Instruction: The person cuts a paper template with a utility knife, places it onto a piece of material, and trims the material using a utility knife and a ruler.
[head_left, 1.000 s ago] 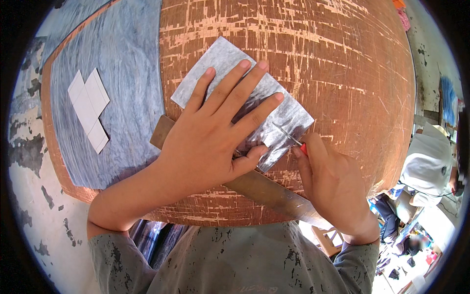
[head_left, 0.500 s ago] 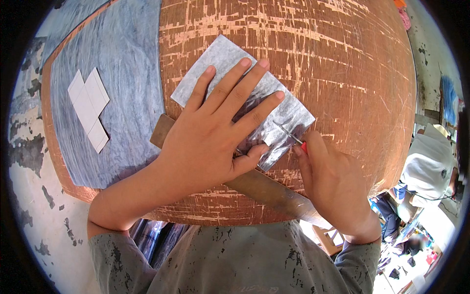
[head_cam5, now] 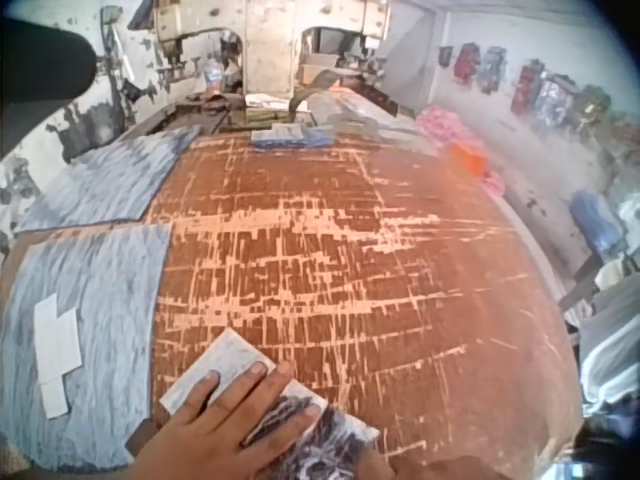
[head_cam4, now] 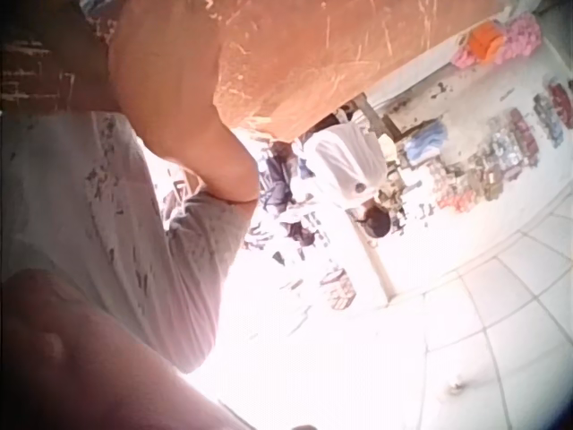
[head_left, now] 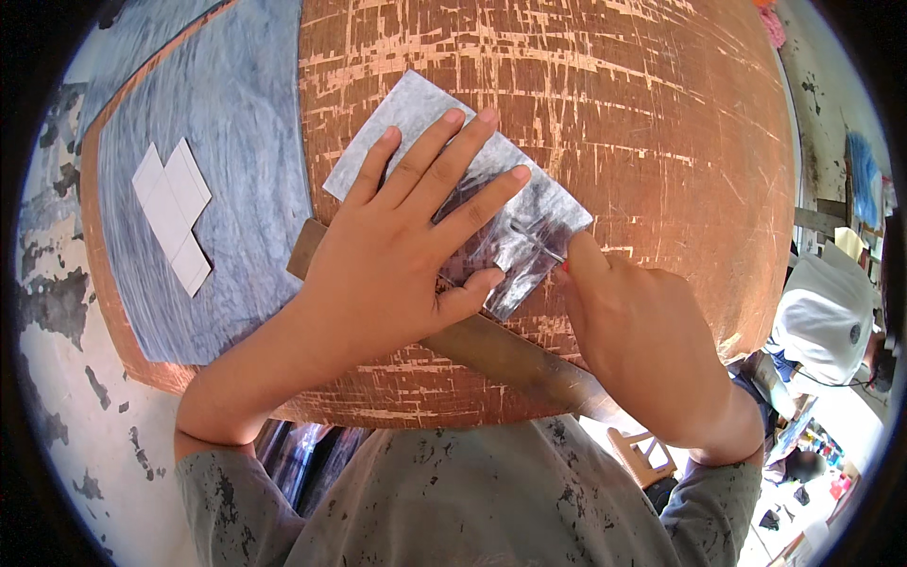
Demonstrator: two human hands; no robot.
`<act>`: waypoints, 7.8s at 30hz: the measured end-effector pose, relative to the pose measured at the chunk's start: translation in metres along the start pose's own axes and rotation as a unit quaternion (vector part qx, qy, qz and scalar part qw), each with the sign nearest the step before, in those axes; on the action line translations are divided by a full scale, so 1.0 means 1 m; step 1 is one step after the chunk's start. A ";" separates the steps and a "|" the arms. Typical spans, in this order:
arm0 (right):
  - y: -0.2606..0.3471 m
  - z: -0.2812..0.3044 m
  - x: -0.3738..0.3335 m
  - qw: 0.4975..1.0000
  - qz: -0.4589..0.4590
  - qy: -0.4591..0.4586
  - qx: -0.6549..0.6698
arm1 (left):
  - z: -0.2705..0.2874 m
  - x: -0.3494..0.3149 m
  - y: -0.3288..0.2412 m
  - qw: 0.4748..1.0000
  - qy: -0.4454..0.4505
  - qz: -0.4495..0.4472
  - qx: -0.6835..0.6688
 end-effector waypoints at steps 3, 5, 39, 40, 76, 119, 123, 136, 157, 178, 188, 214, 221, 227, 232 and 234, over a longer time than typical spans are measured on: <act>0.001 0.000 0.000 1.000 -0.008 -0.002 0.010 | 0.000 0.001 0.000 1.000 0.000 -0.003 0.001; 0.003 0.001 0.000 1.000 0.005 -0.001 0.005 | 0.001 0.001 0.001 1.000 0.002 -0.001 0.004; -0.015 -0.015 -0.017 0.998 -0.004 -0.050 0.039 | 0.000 0.000 0.003 1.000 -0.007 -0.004 0.005; -0.016 -0.016 -0.018 0.998 -0.004 -0.050 0.038 | 0.000 0.000 0.003 1.000 -0.007 -0.004 0.005; -0.014 -0.005 -0.013 0.987 -0.011 -0.144 0.065 | 0.000 -0.003 0.001 0.999 -0.025 -0.026 0.013; -0.012 -0.080 -0.122 0.962 0.008 -0.198 0.189 | 0.113 0.023 0.057 0.903 -0.104 0.055 -0.413; -0.012 -0.081 -0.126 0.961 0.003 -0.199 0.193 | 0.153 0.019 0.056 0.936 -0.100 0.061 -0.333; -0.043 -0.091 -0.185 0.969 -0.104 -0.187 0.123 | 0.146 0.043 0.024 0.966 0.177 0.014 -0.186; -0.071 -0.088 -0.202 0.959 -0.161 -0.212 0.101 | 0.082 -0.135 0.010 0.972 -0.143 0.162 -0.091; -0.075 -0.083 -0.196 0.935 -0.092 -0.333 0.079 | 0.025 -0.187 -0.013 0.940 -0.255 0.221 -0.044; -0.082 -0.058 -0.182 0.965 -0.043 -0.256 0.038 | 0.026 -0.199 -0.010 0.919 -0.290 0.243 -0.107; -0.154 -0.036 -0.145 0.906 -0.113 -0.151 0.380 | 0.024 -0.197 -0.007 0.893 -0.328 0.248 -0.183; -0.137 -0.043 -0.130 0.885 -0.135 -0.250 0.370 | 0.011 -0.123 -0.056 0.950 -0.237 0.134 -0.152; -0.124 -0.034 -0.122 0.880 -0.126 -0.271 0.370 | 0.000 -0.104 -0.064 0.968 -0.188 0.125 -0.110; -0.126 -0.030 -0.118 0.895 -0.129 -0.266 0.333 | -0.002 -0.103 -0.065 0.970 -0.180 0.126 -0.101; -0.124 -0.029 -0.117 0.906 -0.137 -0.251 0.312 | -0.003 -0.103 -0.065 0.973 -0.166 0.134 -0.086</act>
Point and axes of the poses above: each hand's wrist, its own x-axis towards the middle knuckle, its own z-axis out of the back of the hand, y = z × x, the point moved 7 cm from there along x, towards the middle knuckle, and after that the axes turned 5 degrees about x, right-handed, at the moved point
